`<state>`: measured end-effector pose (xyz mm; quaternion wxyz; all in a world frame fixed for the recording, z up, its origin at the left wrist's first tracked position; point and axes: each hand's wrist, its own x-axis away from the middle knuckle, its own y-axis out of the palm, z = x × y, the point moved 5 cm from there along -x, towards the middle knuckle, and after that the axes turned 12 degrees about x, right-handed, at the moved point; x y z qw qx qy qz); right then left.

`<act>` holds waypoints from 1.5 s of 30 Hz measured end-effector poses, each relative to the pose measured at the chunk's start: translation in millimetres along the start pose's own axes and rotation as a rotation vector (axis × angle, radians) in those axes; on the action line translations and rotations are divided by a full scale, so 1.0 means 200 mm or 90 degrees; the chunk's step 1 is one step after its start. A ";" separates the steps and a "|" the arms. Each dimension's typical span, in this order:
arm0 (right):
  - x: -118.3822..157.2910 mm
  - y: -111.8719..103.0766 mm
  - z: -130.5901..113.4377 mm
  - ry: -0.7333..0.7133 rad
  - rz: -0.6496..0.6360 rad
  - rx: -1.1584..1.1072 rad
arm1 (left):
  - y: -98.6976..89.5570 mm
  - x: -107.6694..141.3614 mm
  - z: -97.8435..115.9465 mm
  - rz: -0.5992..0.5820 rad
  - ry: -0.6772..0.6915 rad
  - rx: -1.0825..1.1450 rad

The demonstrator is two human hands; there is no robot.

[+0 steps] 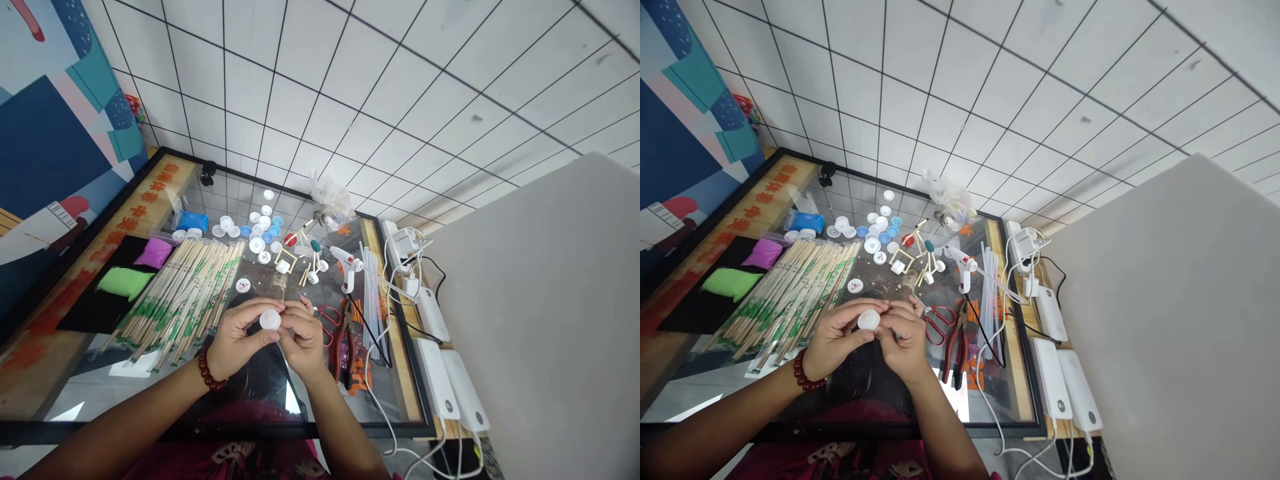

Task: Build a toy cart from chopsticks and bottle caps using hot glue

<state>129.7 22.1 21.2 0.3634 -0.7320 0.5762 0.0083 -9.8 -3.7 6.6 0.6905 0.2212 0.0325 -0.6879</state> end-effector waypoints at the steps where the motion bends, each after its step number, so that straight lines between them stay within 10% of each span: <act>1: 0.00 0.00 0.00 -0.007 0.011 0.009 | 0.00 0.00 0.00 0.017 0.003 -0.008; 10: 0.01 0.02 0.00 -0.004 -0.002 0.010 | -0.02 -0.02 0.05 0.086 0.020 -0.127; 25: 0.00 0.04 0.08 0.070 -0.130 -0.109 | 0.02 -0.05 0.06 -0.087 0.063 -0.099; 45: 0.05 0.12 0.15 0.267 -0.293 -0.402 | 0.04 -0.05 0.05 -0.137 0.008 -0.043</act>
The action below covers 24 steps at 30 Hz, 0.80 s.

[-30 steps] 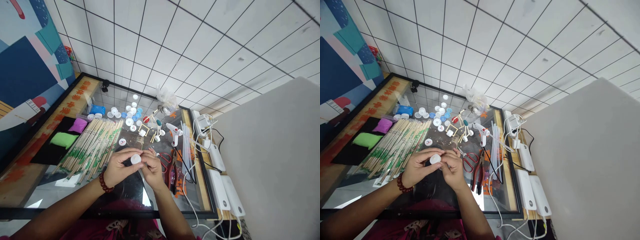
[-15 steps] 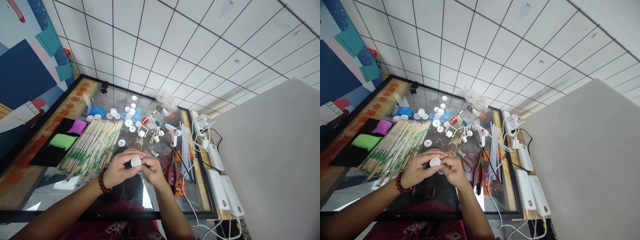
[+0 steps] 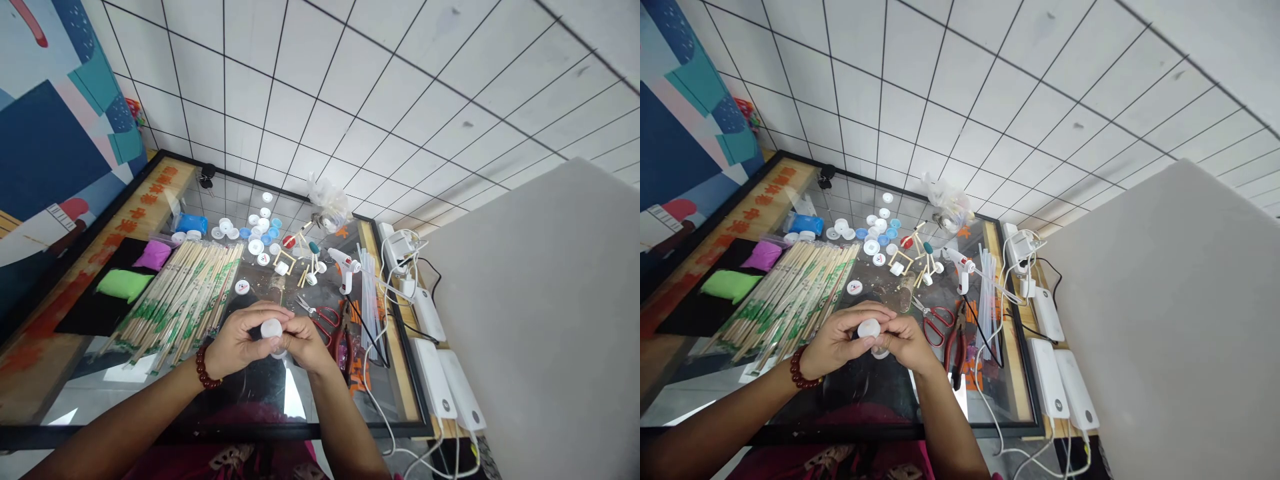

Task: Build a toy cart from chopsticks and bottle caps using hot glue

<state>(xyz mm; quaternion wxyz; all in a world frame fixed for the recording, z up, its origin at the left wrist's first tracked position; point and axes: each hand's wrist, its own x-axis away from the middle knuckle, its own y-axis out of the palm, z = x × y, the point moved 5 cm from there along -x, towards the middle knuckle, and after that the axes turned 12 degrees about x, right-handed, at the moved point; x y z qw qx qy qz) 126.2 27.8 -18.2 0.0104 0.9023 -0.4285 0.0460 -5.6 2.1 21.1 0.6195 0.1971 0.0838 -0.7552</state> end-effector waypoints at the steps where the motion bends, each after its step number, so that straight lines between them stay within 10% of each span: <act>1: 0.00 0.00 0.01 0.006 -0.007 -0.015 | 0.00 0.00 0.00 0.002 -0.010 0.003; 24: -0.02 -0.04 -0.07 -0.164 0.201 0.213 | -0.03 0.04 -0.06 0.162 -0.070 0.050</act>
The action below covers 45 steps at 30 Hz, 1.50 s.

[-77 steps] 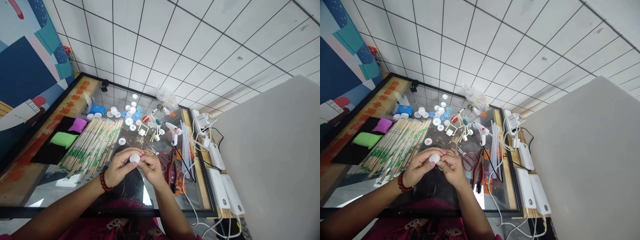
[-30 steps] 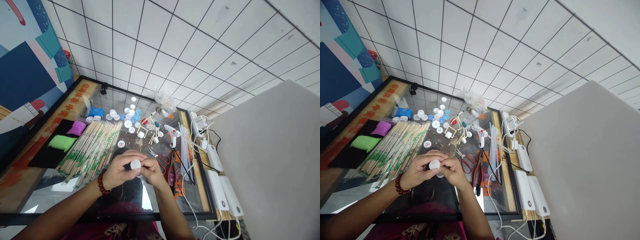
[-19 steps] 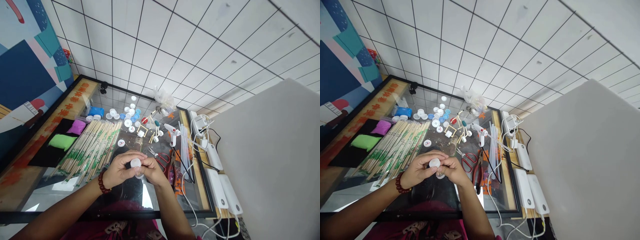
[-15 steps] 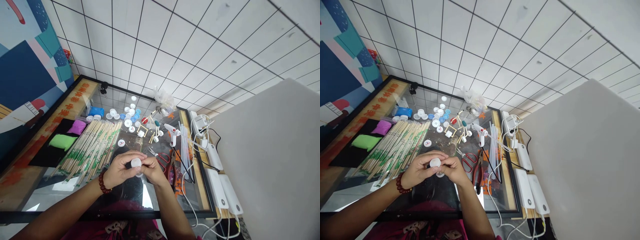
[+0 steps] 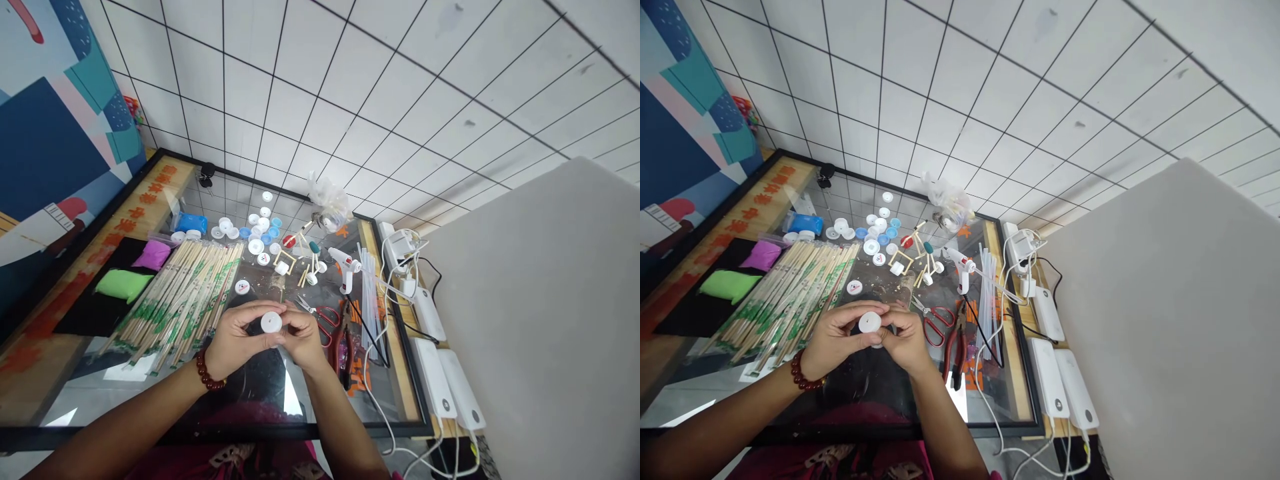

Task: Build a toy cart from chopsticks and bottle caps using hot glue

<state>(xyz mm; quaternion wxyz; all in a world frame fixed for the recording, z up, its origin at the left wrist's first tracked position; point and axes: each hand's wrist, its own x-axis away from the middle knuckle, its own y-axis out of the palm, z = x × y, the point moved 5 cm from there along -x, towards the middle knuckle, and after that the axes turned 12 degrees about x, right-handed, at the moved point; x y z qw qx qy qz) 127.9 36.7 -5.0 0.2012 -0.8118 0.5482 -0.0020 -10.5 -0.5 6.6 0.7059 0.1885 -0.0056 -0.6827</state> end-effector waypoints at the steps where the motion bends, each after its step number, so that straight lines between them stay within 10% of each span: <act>1: 0.00 0.00 0.00 -0.002 0.002 -0.013 | 0.00 0.00 0.00 0.004 -0.005 0.014; 12: 0.01 0.02 0.02 0.138 -0.013 -0.113 | -0.01 -0.01 -0.22 0.089 -0.367 0.433; 22: 0.02 0.06 0.05 0.199 -0.037 -0.104 | 0.01 0.02 -0.24 0.066 -0.440 0.472; 26: 0.02 0.05 0.05 0.200 -0.046 -0.097 | -0.01 0.01 -0.23 0.068 -0.376 0.376; 35: 0.01 -0.03 -0.08 -0.077 0.063 -0.004 | -0.02 -0.04 0.05 -0.093 0.067 -0.098; 45: 0.04 0.07 0.07 0.048 -0.014 -0.204 | 0.01 -0.01 0.08 -0.152 0.120 -0.170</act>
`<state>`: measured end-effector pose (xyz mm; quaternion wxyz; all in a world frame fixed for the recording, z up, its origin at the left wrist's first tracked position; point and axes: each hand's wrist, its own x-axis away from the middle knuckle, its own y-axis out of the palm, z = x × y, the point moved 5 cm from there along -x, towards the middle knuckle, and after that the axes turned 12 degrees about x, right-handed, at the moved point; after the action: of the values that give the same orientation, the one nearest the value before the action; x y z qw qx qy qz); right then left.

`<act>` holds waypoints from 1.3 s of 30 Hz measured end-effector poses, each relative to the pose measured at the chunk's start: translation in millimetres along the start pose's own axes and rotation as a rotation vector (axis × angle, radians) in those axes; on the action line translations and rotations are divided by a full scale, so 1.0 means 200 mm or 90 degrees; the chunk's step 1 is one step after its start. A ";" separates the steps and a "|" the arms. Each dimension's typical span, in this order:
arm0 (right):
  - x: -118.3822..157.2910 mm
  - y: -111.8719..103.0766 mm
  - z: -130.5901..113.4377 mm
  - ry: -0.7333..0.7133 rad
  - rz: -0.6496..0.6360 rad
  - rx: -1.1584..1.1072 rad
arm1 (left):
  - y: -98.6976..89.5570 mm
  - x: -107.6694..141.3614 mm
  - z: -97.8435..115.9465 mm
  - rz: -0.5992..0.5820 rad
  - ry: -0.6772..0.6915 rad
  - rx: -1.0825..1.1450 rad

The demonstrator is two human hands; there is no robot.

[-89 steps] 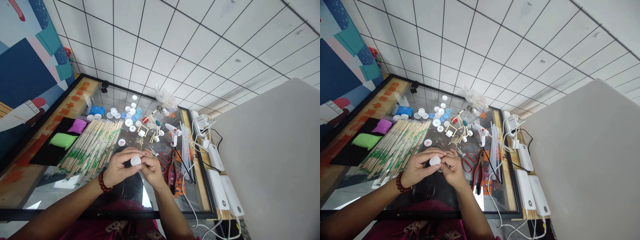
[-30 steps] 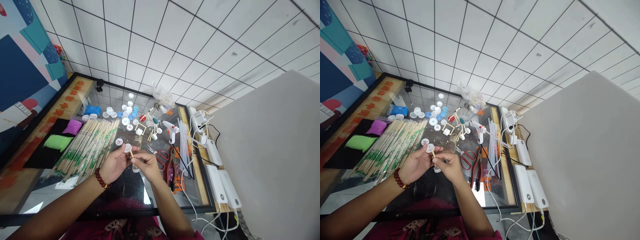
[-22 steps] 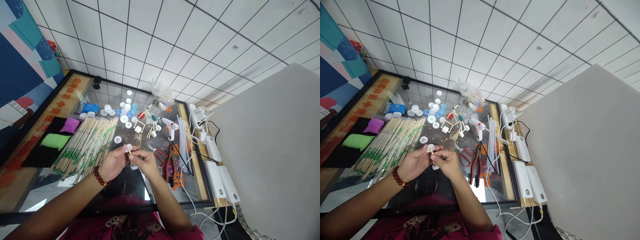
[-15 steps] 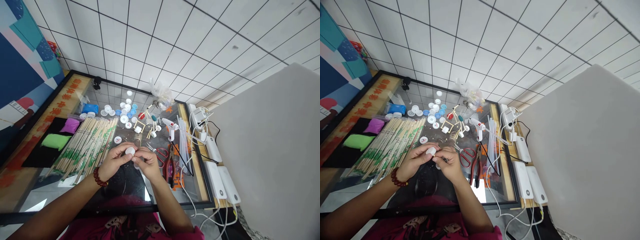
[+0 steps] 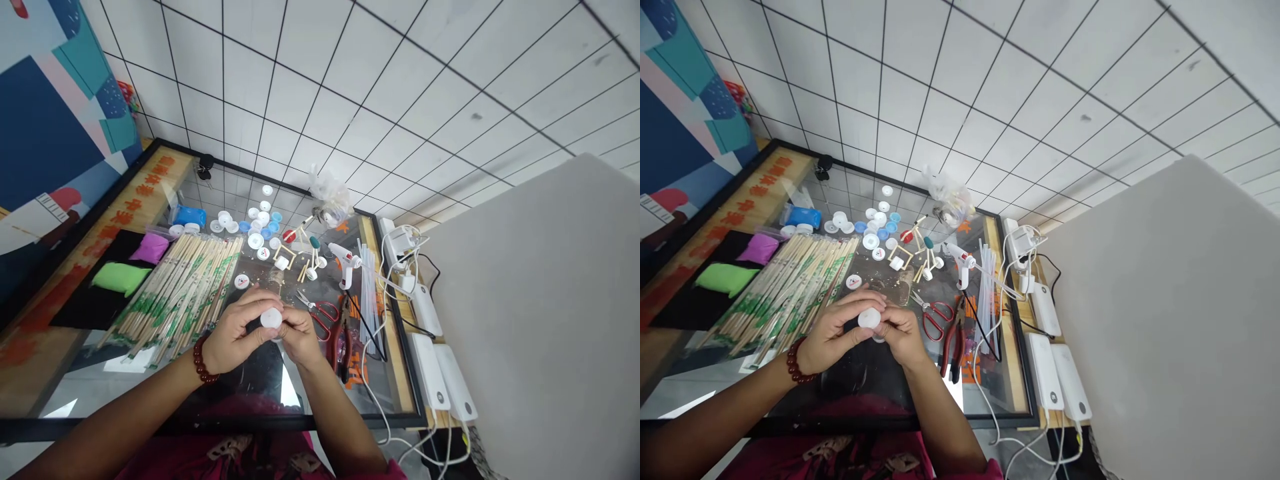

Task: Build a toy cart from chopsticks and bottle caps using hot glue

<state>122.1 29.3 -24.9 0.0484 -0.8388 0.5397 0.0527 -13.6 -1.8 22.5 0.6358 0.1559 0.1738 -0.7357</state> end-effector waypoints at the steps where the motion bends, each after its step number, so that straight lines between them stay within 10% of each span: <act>1: 0.00 -0.01 -0.02 -0.023 0.010 0.030 | 0.00 0.00 0.01 -0.001 0.002 -0.022; 8: 0.00 -0.03 -0.16 -0.145 0.097 0.250 | 0.01 0.01 0.03 0.029 0.000 -0.063; 16: 0.02 0.00 0.09 0.146 -0.033 -0.064 | 0.01 -0.01 0.00 -0.045 -0.020 -0.036; 24: 0.01 -0.04 -0.18 -0.178 0.124 0.357 | 0.00 0.00 0.00 0.007 -0.033 -0.086; 33: 0.01 -0.02 0.03 0.075 -0.024 0.017 | -0.01 -0.02 0.00 -0.007 -0.046 -0.050; 39: -0.02 -0.10 -0.09 -0.030 0.019 0.195 | -0.05 -0.05 -0.03 0.034 -0.125 0.036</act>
<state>138.3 39.1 -6.2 0.1877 -0.8120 0.5525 -0.0102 -22.3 10.2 22.2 0.6646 0.1056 0.0859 -0.7347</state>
